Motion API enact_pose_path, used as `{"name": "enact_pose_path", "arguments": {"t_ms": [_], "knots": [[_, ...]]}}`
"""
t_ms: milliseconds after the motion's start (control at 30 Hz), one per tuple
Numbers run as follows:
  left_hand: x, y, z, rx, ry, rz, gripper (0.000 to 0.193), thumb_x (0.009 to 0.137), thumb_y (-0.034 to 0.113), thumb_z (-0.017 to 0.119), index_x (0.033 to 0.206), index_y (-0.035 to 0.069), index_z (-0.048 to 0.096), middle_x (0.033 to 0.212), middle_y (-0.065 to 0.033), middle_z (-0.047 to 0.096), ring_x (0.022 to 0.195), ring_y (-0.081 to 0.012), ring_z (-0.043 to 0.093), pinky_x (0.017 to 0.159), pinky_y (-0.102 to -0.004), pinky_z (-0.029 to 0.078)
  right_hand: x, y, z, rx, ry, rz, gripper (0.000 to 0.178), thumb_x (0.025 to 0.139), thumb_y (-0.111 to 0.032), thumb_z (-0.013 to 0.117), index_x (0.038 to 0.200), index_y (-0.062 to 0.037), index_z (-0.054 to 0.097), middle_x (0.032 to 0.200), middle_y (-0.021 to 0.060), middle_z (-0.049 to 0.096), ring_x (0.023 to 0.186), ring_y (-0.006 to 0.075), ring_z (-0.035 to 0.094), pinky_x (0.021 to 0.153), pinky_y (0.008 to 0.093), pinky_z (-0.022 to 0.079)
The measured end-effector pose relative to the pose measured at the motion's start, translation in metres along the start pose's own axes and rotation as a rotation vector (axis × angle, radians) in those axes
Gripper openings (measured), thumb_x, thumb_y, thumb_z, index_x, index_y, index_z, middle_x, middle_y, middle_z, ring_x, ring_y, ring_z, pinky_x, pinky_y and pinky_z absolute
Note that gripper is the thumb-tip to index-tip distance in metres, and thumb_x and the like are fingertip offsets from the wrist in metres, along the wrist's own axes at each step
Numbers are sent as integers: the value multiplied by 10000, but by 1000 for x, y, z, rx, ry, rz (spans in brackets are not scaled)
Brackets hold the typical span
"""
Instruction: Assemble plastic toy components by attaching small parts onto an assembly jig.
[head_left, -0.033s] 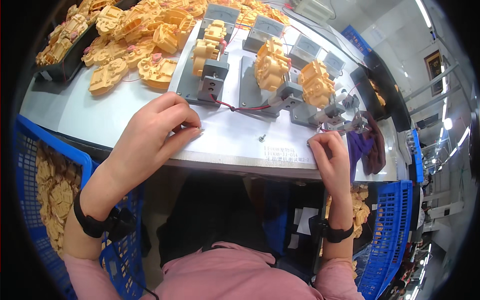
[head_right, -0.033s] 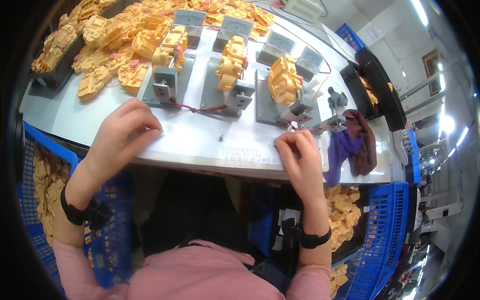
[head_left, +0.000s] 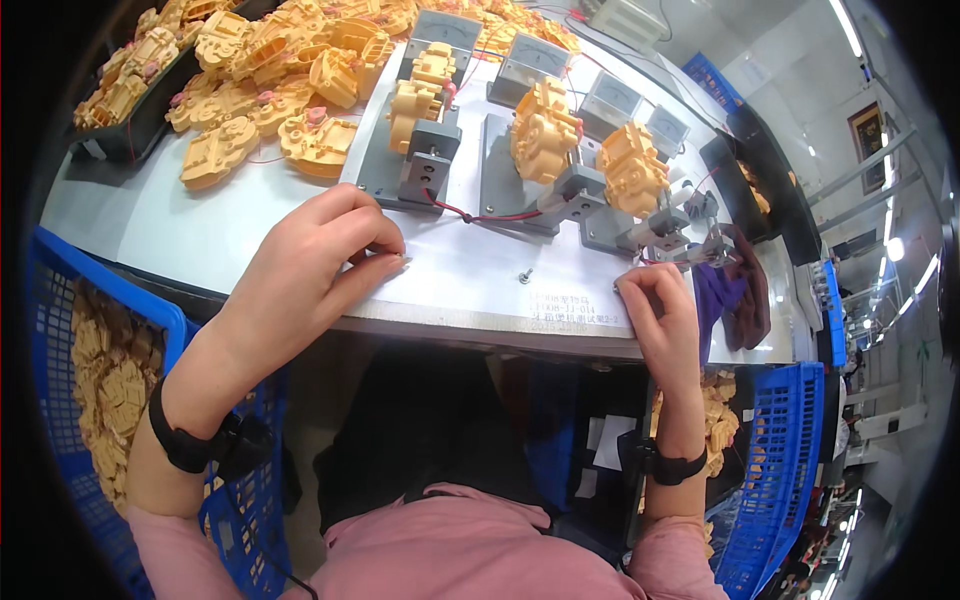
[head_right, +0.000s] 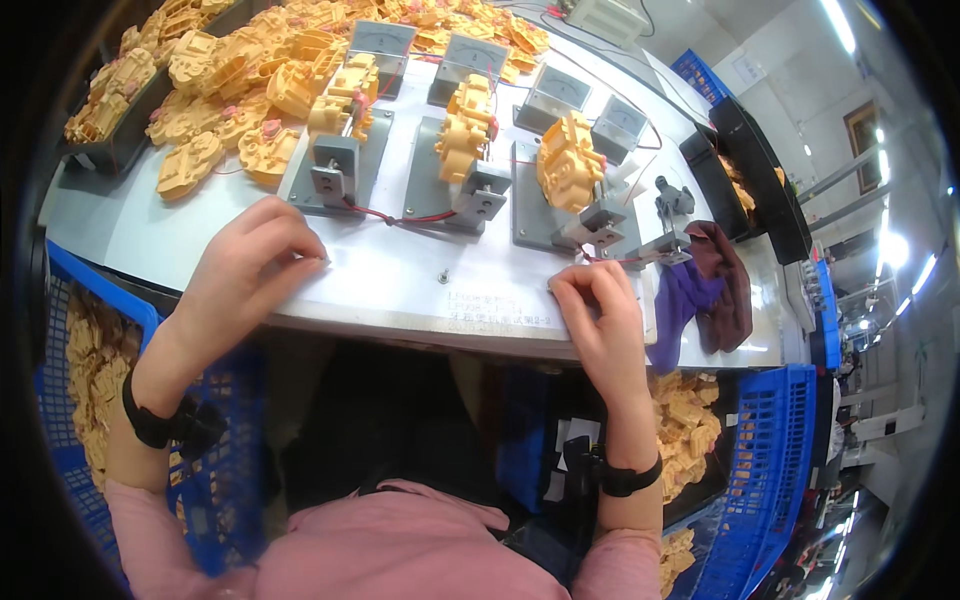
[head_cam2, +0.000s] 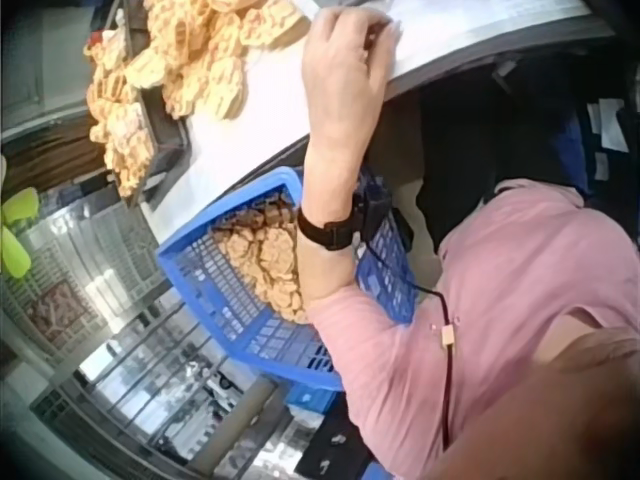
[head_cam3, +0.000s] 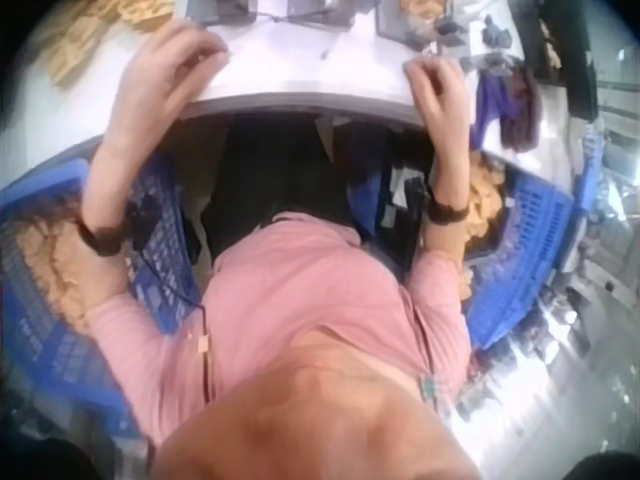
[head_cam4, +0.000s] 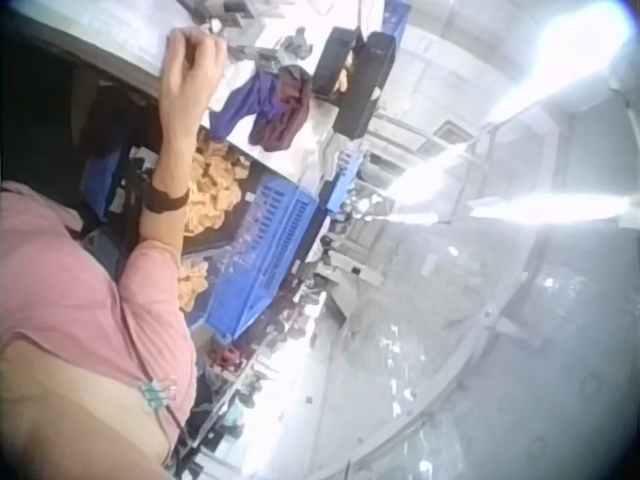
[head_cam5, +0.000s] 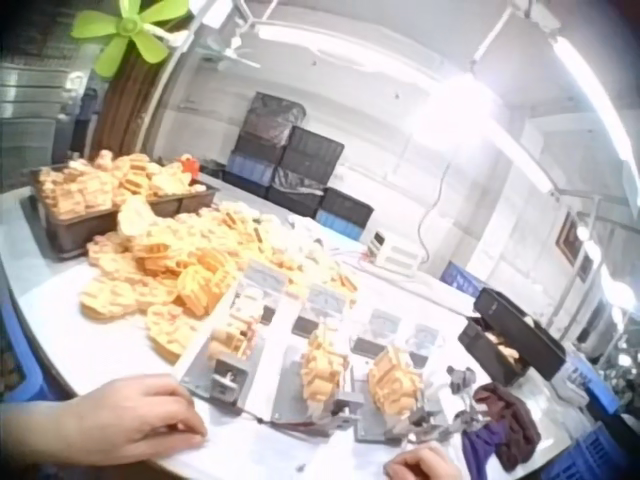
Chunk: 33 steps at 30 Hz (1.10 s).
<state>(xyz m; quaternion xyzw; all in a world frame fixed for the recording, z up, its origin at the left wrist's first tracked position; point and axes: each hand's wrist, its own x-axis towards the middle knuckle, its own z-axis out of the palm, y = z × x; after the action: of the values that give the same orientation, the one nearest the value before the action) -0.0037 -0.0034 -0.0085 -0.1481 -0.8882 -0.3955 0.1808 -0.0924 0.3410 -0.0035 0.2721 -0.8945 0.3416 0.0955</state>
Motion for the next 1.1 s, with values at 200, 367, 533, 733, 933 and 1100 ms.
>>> {"name": "enact_pose_path", "arguments": {"t_ms": [200, 367, 533, 733, 933, 1100], "knots": [[0, -3, -4, -2, -47, 13, 86, 902, 56, 679, 958, -2, 649, 957, -117, 586, 848, -252, 636, 754, -322, 534, -5, -6, 0, 3, 60, -1, 104, 903, -19, 665, 1001, 12, 675, 968, 114, 627, 912, 222, 629, 838, 312, 489], [-1, -8, 0, -5, -24, 52, 99, 896, 65, 687, 955, -5, 650, 929, -120, 590, 836, -277, 627, 743, -347, 516, -9, -18, 8, -33, 177, -193, 146, 879, -19, 694, 1023, -5, 690, 1003, 115, 647, 946, 262, 619, 889, 343, 474], [-2, -7, 6, 38, 51, 52, 91, 898, 65, 674, 947, -3, 639, 922, -133, 594, 846, -308, 616, 747, -370, 503, 1, -45, 27, -40, 103, -266, 187, 859, -53, 741, 1040, -36, 701, 1007, 111, 647, 970, 286, 599, 882, 358, 463], [-3, -1, 10, 71, 97, 24, 100, 905, 78, 667, 957, 0, 633, 928, -145, 600, 868, -330, 611, 763, -385, 498, 12, -55, 45, -78, 4, -291, 198, 869, -85, 736, 1061, -57, 700, 1000, 89, 646, 977, 279, 580, 899, 366, 422], [-4, -5, 9, 73, 86, 50, 104, 899, 69, 677, 961, -3, 634, 934, -141, 603, 863, -317, 626, 764, -381, 513, 17, -58, 53, -23, -26, -248, 109, 885, -64, 702, 992, -42, 695, 938, 88, 633, 919, 268, 578, 876, 362, 424], [-4, -5, 6, 13, 35, 28, 106, 887, 42, 691, 960, -8, 632, 943, -126, 603, 832, -272, 654, 747, -340, 543, 17, -55, 56, 36, -22, -208, 86, 891, -47, 689, 977, -36, 692, 923, 89, 625, 904, 270, 578, 851, 357, 441]]}}
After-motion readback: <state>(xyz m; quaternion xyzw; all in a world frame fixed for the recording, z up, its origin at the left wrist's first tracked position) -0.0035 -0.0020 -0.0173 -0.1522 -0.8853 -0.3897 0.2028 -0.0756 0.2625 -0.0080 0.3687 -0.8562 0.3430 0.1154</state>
